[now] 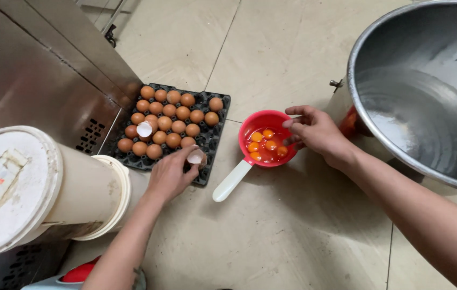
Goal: Cracking eggs from a tray into a small bowl and then transferring them into a large pot.
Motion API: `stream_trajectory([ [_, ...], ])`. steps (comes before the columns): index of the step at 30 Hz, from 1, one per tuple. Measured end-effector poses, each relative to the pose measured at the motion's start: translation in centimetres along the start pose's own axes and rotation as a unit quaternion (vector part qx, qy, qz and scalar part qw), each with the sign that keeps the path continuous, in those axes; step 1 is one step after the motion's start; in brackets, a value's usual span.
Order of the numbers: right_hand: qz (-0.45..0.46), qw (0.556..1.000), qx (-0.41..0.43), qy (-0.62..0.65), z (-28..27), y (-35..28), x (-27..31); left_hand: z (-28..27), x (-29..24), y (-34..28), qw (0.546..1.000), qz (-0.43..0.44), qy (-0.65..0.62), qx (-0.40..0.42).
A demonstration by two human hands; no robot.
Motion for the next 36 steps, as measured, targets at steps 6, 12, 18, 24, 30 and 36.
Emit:
stream_trajectory([
  [6,-0.006,1.0,0.004,-0.018,0.0,0.4,-0.4,1.0,1.5,0.6,0.992,-0.052,0.077,0.082],
  [12,-0.001,1.0,0.005,-0.029,-0.3,0.0,-0.5,-0.4,2.0,1.2,0.998,0.007,0.023,0.05],
  [18,-0.004,1.0,0.007,-0.03,-0.5,0.8,-1.6,-2.2,7.1,2.6,0.989,-0.065,0.114,-0.068],
  [24,0.004,1.0,0.005,-0.021,0.2,0.9,-1.0,0.9,8.0,5.4,0.946,0.101,0.303,-0.056],
  [30,0.015,1.0,0.007,0.009,0.5,1.2,-2.1,2.3,8.2,6.4,0.909,0.147,0.384,-0.065],
  [36,0.011,1.0,-0.004,0.012,0.7,1.2,-2.2,-1.0,5.0,5.3,0.933,0.098,0.336,-0.087],
])
Point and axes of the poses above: each hand's wrist, its own y-axis towards the middle knuckle, its own z-axis out of the palm, x = y × z, the point moved 5 cm from there along y, towards the middle knuckle, and after that the axes turned 7 degrees about x, right-handed, at the moved point
